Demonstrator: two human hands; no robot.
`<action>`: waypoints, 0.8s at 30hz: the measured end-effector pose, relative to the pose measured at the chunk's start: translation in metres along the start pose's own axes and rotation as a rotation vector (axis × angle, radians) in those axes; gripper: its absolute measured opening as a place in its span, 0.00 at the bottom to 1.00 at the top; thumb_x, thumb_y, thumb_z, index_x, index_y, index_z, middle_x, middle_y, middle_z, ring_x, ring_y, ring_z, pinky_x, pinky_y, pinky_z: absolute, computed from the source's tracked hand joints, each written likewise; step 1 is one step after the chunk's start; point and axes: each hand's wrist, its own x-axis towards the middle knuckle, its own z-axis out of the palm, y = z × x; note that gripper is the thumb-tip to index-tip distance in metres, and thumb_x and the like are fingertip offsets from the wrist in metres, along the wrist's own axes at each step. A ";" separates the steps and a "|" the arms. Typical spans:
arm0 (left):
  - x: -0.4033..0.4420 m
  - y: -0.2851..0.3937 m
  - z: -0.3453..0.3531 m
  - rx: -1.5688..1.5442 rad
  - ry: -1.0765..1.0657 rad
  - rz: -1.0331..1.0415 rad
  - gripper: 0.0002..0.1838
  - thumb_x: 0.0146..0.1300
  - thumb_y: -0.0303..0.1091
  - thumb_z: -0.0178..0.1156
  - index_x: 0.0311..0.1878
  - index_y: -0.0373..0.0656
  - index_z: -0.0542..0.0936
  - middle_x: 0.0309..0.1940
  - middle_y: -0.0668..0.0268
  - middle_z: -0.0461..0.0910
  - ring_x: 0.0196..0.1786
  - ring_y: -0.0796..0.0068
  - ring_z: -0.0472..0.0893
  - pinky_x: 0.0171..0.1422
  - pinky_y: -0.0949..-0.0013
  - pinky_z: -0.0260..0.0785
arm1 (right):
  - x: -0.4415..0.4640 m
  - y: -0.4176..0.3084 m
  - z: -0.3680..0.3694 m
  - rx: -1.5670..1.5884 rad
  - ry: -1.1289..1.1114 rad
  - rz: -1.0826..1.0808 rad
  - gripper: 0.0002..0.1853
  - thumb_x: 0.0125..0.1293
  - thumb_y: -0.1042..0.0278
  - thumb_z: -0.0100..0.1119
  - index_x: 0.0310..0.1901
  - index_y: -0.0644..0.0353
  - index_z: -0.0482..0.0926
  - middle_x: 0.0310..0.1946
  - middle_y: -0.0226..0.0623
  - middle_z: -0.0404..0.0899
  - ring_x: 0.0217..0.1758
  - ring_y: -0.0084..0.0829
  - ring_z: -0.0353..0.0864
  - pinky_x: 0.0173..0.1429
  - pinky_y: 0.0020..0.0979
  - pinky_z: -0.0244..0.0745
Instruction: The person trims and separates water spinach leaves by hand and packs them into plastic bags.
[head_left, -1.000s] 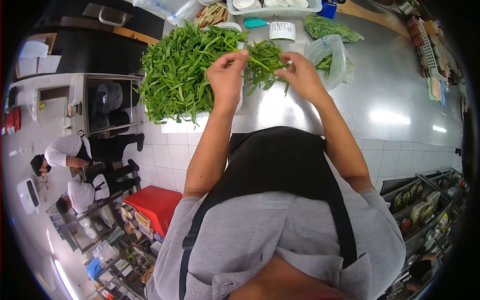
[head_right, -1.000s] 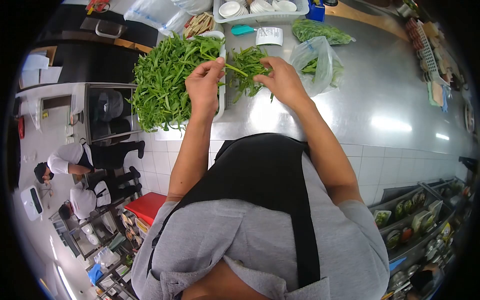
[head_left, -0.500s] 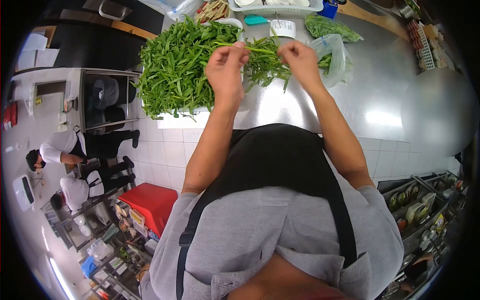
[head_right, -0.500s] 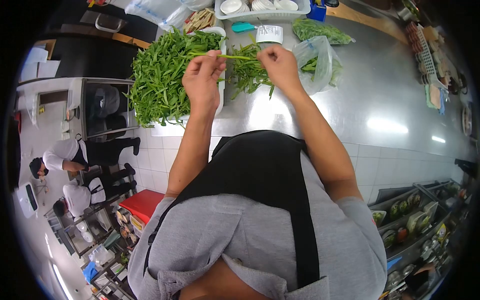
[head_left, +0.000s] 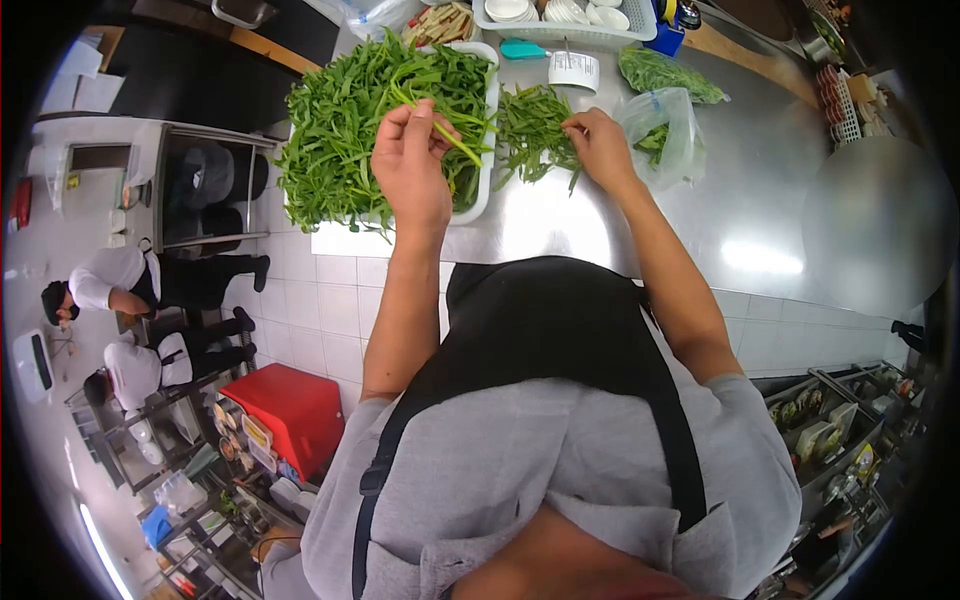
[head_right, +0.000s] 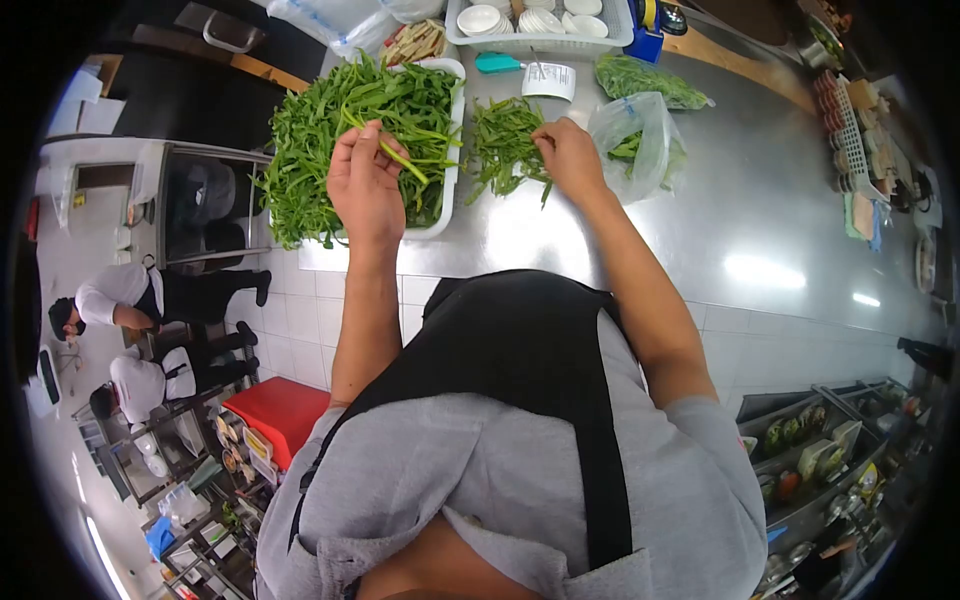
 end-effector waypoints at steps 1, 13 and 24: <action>-0.001 -0.004 0.001 -0.011 -0.009 -0.017 0.05 0.76 0.29 0.57 0.47 0.38 0.77 0.33 0.63 0.80 0.35 0.75 0.79 0.45 0.69 0.74 | 0.000 0.004 -0.002 -0.036 0.002 -0.057 0.08 0.62 0.71 0.67 0.43 0.62 0.86 0.44 0.46 0.81 0.47 0.47 0.83 0.53 0.43 0.78; -0.010 -0.022 0.022 -0.177 -0.067 -0.251 0.05 0.78 0.30 0.47 0.48 0.41 0.72 0.36 0.60 0.76 0.34 0.73 0.75 0.41 0.68 0.71 | 0.003 0.011 0.000 -0.179 -0.013 -0.044 0.05 0.62 0.71 0.67 0.38 0.61 0.87 0.39 0.44 0.81 0.41 0.45 0.82 0.48 0.42 0.76; -0.014 -0.059 0.041 0.162 -0.147 -0.446 0.07 0.67 0.30 0.67 0.44 0.36 0.83 0.26 0.76 0.74 0.24 0.90 0.65 0.27 0.79 0.54 | -0.003 -0.031 -0.039 0.681 -0.135 0.189 0.08 0.68 0.70 0.69 0.44 0.65 0.85 0.35 0.28 0.85 0.38 0.15 0.79 0.44 0.20 0.72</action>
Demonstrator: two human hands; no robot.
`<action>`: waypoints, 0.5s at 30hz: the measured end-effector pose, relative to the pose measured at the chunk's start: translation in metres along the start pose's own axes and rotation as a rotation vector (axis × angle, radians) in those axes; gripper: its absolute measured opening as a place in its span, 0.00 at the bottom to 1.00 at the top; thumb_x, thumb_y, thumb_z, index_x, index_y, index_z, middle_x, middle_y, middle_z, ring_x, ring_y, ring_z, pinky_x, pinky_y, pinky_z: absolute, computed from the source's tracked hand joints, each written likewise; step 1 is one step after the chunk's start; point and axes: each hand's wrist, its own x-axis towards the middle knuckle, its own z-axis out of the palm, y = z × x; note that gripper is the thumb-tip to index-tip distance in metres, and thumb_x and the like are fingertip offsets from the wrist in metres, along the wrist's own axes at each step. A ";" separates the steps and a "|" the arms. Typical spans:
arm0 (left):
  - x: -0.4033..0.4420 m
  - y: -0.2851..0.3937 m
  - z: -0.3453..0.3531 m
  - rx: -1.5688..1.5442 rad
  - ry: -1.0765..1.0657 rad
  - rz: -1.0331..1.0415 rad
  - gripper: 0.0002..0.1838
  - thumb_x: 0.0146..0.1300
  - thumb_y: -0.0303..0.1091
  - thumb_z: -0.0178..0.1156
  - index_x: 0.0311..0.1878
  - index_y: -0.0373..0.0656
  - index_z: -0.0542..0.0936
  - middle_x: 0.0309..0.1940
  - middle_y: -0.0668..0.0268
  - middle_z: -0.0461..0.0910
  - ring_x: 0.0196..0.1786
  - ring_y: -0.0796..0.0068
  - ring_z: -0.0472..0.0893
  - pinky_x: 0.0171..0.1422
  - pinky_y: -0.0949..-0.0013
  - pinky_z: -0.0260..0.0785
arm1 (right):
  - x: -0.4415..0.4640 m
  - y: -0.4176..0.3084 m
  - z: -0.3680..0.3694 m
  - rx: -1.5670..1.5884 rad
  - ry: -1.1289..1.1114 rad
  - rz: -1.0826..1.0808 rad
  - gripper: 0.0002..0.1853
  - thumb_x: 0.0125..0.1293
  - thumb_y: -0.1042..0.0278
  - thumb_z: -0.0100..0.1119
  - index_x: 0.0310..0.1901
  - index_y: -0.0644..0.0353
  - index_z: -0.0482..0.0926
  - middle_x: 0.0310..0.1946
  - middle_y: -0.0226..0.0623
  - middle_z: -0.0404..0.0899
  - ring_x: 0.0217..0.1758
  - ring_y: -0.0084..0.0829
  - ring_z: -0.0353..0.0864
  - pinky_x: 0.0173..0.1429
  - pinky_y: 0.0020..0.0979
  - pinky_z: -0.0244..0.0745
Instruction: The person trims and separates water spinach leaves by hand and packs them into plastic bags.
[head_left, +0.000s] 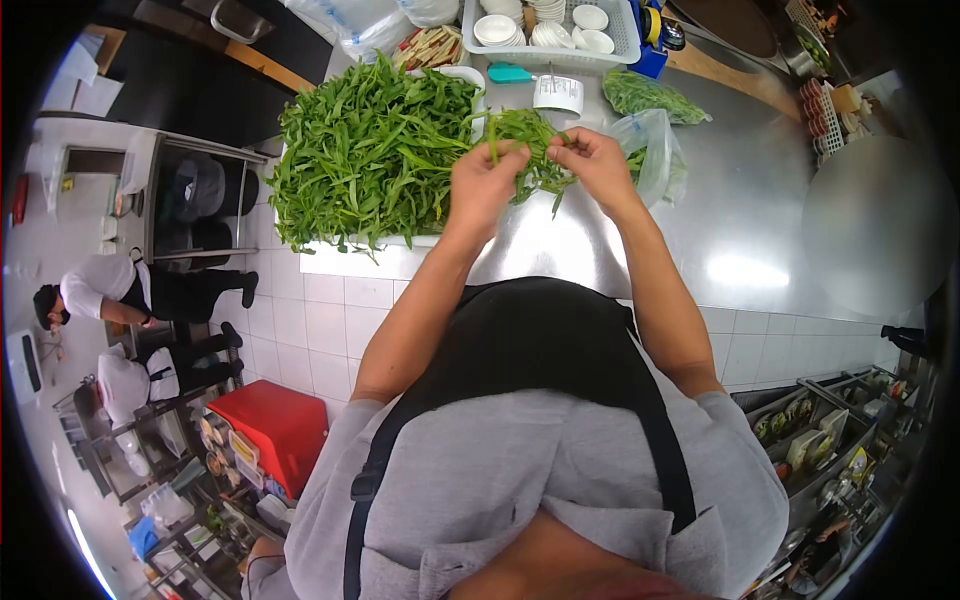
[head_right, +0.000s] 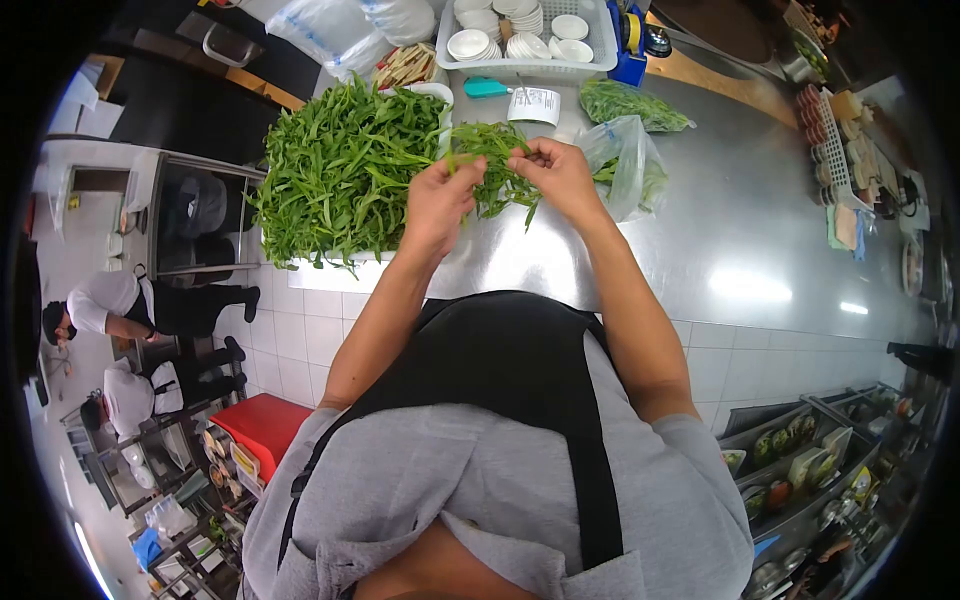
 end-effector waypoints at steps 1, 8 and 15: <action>0.006 -0.007 0.003 0.046 -0.013 -0.008 0.07 0.67 0.30 0.68 0.42 0.37 0.83 0.25 0.77 0.75 0.23 0.91 0.66 0.26 0.80 0.54 | -0.003 -0.006 0.002 0.020 -0.016 -0.012 0.07 0.68 0.70 0.68 0.44 0.65 0.85 0.35 0.28 0.85 0.37 0.15 0.79 0.43 0.20 0.72; 0.026 -0.007 0.009 0.019 0.074 -0.003 0.04 0.66 0.29 0.68 0.36 0.40 0.84 0.24 0.78 0.75 0.21 0.91 0.64 0.24 0.78 0.52 | -0.014 -0.014 0.003 0.280 0.025 0.055 0.06 0.70 0.72 0.66 0.44 0.63 0.84 0.34 0.29 0.85 0.33 0.15 0.76 0.40 0.20 0.70; 0.022 0.002 0.006 -0.002 0.032 0.037 0.04 0.69 0.28 0.66 0.38 0.41 0.82 0.30 0.70 0.81 0.21 0.91 0.62 0.25 0.80 0.50 | -0.011 0.007 -0.002 -0.423 0.117 -0.164 0.14 0.68 0.66 0.70 0.51 0.66 0.84 0.35 0.31 0.86 0.35 0.19 0.80 0.44 0.23 0.75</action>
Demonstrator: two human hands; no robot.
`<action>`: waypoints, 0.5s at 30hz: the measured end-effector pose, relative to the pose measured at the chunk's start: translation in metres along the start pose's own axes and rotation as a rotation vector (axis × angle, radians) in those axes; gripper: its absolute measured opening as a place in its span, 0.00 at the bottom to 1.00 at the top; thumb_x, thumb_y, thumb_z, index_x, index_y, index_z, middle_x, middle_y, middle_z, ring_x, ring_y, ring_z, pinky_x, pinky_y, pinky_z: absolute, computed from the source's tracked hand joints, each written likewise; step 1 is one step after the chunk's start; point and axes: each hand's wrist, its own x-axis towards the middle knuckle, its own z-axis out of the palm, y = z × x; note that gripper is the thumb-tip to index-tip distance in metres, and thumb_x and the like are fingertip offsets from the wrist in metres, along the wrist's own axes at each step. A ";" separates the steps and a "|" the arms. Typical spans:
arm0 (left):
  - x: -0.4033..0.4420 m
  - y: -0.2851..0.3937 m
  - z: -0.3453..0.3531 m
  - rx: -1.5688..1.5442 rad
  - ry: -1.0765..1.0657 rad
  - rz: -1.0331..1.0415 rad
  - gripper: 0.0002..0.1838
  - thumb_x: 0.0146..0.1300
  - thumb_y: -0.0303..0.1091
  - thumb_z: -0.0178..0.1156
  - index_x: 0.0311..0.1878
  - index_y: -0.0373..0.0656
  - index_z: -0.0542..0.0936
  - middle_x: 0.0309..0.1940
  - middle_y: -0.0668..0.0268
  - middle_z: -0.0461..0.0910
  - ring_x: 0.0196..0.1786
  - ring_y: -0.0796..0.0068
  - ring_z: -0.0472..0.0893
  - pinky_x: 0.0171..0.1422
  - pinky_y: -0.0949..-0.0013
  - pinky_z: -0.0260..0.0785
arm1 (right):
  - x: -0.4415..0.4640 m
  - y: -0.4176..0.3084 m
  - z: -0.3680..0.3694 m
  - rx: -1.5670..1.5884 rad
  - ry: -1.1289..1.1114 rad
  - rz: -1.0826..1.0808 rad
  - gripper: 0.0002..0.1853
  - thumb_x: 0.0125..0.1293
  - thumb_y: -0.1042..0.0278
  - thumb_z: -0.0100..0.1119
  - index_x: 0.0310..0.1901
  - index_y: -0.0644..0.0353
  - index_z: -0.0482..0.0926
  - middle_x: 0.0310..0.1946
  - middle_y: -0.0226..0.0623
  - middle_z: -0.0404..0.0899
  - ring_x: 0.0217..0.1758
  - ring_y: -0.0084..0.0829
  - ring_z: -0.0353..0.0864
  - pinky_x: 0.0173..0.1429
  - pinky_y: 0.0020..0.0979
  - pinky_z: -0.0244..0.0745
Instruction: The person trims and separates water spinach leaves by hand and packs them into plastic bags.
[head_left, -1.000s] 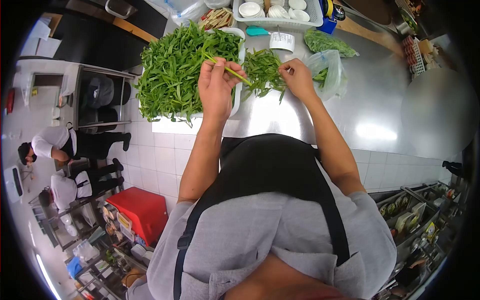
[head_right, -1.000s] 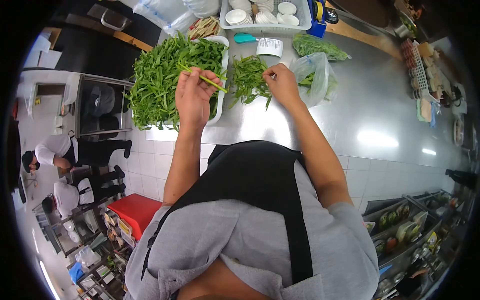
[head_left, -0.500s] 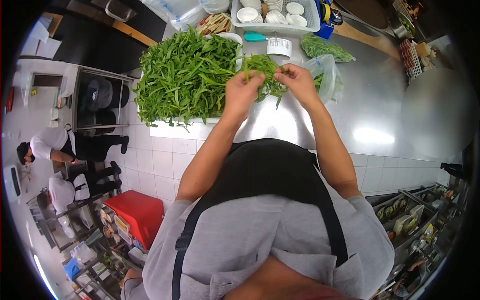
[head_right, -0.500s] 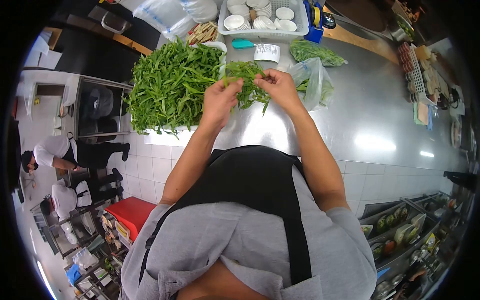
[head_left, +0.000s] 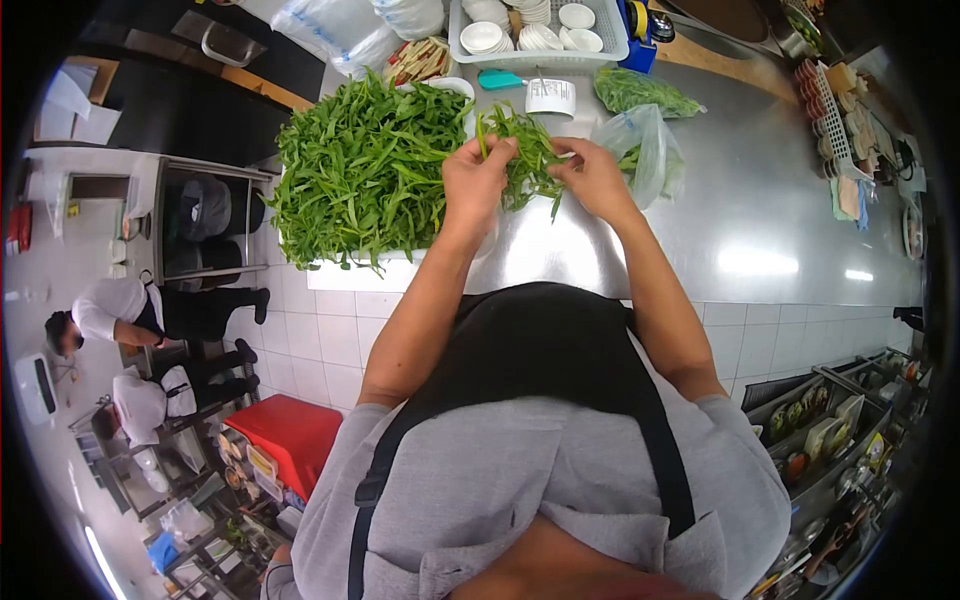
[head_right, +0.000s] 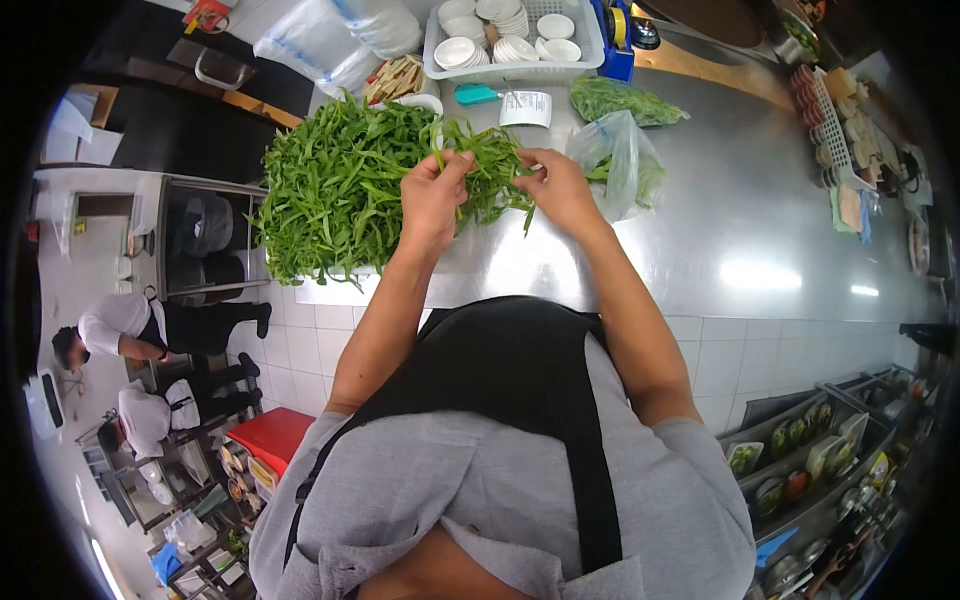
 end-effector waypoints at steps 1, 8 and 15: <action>0.000 0.002 0.001 0.009 0.000 0.005 0.04 0.69 0.29 0.66 0.38 0.41 0.82 0.30 0.70 0.81 0.21 0.91 0.62 0.25 0.80 0.50 | 0.002 -0.011 -0.003 0.198 -0.050 0.054 0.15 0.68 0.65 0.70 0.50 0.66 0.85 0.35 0.31 0.86 0.36 0.20 0.81 0.44 0.24 0.76; 0.003 -0.006 0.005 -0.065 0.001 0.100 0.07 0.72 0.31 0.64 0.36 0.43 0.80 0.30 0.71 0.81 0.24 0.90 0.65 0.28 0.77 0.55 | 0.010 -0.009 0.003 0.490 -0.162 0.111 0.10 0.63 0.68 0.70 0.41 0.66 0.86 0.33 0.33 0.87 0.36 0.22 0.83 0.44 0.27 0.77; 0.017 0.022 -0.014 -0.217 0.084 0.215 0.02 0.73 0.28 0.59 0.45 0.43 0.76 0.38 0.65 0.83 0.32 0.84 0.72 0.37 0.76 0.63 | 0.015 0.024 0.006 -0.280 -0.062 0.059 0.07 0.59 0.69 0.68 0.36 0.62 0.85 0.33 0.47 0.85 0.38 0.46 0.86 0.46 0.42 0.79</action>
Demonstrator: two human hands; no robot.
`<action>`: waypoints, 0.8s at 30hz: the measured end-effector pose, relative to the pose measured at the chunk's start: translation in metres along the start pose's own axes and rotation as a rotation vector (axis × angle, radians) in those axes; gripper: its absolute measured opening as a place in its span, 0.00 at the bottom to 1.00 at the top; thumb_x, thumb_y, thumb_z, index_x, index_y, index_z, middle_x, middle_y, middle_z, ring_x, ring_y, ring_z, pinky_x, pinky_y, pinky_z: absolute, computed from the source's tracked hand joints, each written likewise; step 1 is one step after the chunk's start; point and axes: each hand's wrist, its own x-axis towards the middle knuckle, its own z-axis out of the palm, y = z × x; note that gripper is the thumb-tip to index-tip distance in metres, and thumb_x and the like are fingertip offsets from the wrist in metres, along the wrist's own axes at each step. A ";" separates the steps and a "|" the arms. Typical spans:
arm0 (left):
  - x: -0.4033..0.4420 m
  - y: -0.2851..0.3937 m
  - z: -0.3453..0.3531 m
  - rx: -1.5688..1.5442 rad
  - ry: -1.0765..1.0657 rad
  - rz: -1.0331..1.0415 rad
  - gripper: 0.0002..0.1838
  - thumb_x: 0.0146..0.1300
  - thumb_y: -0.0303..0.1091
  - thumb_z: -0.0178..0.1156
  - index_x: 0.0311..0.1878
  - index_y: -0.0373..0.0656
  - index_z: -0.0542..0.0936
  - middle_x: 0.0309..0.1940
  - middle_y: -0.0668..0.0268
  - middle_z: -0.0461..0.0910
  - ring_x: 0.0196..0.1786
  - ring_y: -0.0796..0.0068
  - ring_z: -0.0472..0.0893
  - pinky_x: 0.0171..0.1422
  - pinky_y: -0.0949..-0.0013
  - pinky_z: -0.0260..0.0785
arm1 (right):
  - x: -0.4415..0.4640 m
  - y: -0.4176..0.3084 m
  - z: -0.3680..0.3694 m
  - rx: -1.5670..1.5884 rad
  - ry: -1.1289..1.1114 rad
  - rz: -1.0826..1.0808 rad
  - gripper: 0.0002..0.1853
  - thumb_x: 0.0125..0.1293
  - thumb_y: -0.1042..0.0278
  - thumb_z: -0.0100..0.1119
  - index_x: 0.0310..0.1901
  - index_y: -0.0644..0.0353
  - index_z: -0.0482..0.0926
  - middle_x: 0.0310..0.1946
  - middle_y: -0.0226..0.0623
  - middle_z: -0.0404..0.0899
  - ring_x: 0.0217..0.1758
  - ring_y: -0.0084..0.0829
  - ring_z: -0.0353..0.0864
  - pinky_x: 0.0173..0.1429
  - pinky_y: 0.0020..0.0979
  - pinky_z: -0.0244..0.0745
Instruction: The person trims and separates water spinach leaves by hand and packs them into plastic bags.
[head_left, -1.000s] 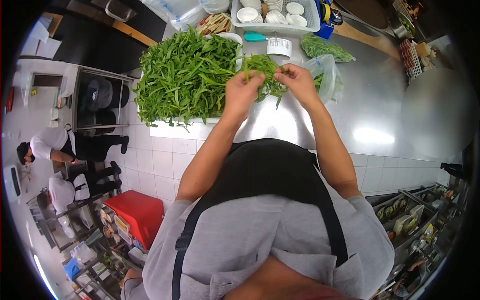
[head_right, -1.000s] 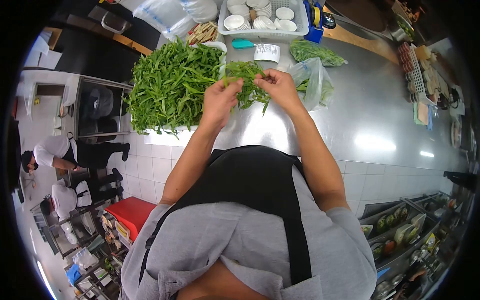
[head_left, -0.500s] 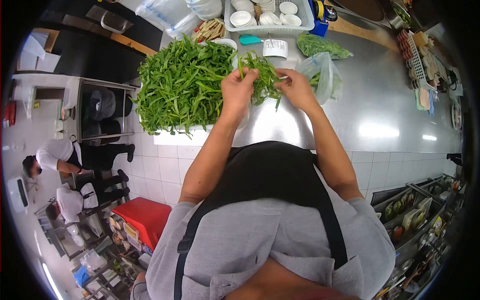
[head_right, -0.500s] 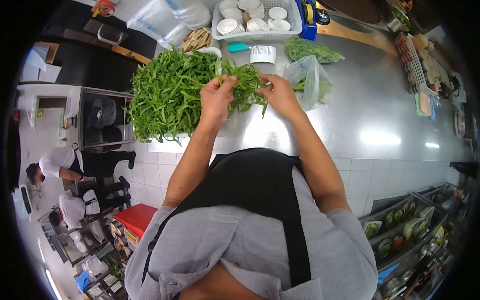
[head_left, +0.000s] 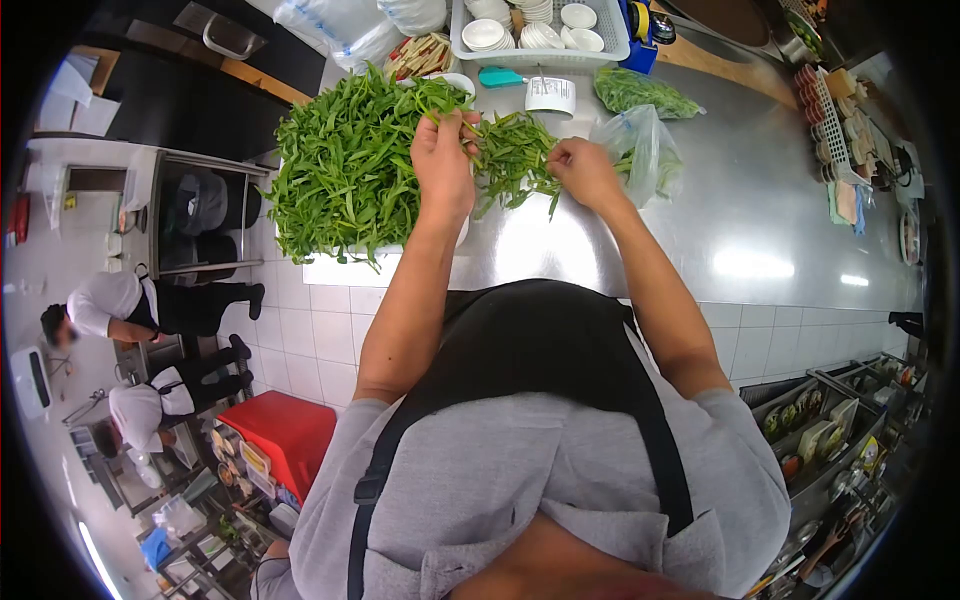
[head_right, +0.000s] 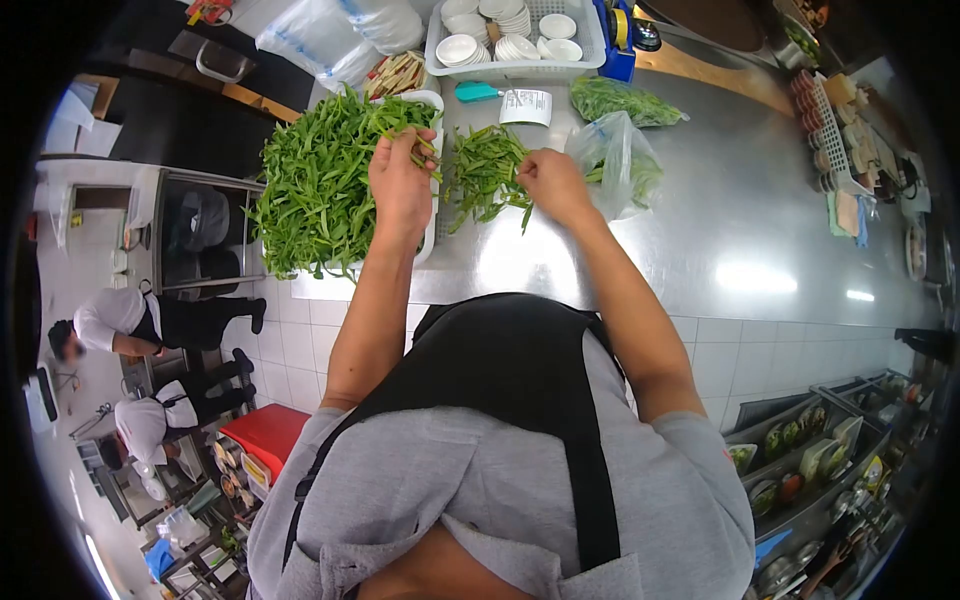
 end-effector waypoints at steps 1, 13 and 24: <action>-0.001 -0.003 -0.002 0.022 -0.022 -0.006 0.02 0.73 0.29 0.59 0.44 0.44 0.77 0.37 0.66 0.83 0.31 0.85 0.72 0.37 0.76 0.63 | 0.002 -0.004 0.009 -0.030 -0.013 -0.010 0.07 0.60 0.69 0.68 0.36 0.62 0.85 0.34 0.47 0.85 0.39 0.47 0.85 0.47 0.43 0.78; -0.015 0.006 -0.010 0.200 -0.007 -0.061 0.04 0.70 0.29 0.66 0.38 0.44 0.80 0.33 0.69 0.84 0.22 0.89 0.61 0.28 0.79 0.53 | 0.001 0.003 0.041 0.031 0.115 -0.026 0.09 0.60 0.65 0.70 0.37 0.61 0.87 0.36 0.45 0.82 0.39 0.44 0.84 0.46 0.40 0.78; -0.019 -0.014 -0.003 0.187 -0.112 -0.168 0.06 0.67 0.22 0.62 0.38 0.44 0.75 0.35 0.66 0.83 0.25 0.87 0.65 0.31 0.79 0.58 | -0.002 -0.012 -0.013 0.855 -0.060 0.235 0.08 0.72 0.69 0.64 0.46 0.65 0.84 0.39 0.29 0.85 0.38 0.19 0.80 0.44 0.24 0.74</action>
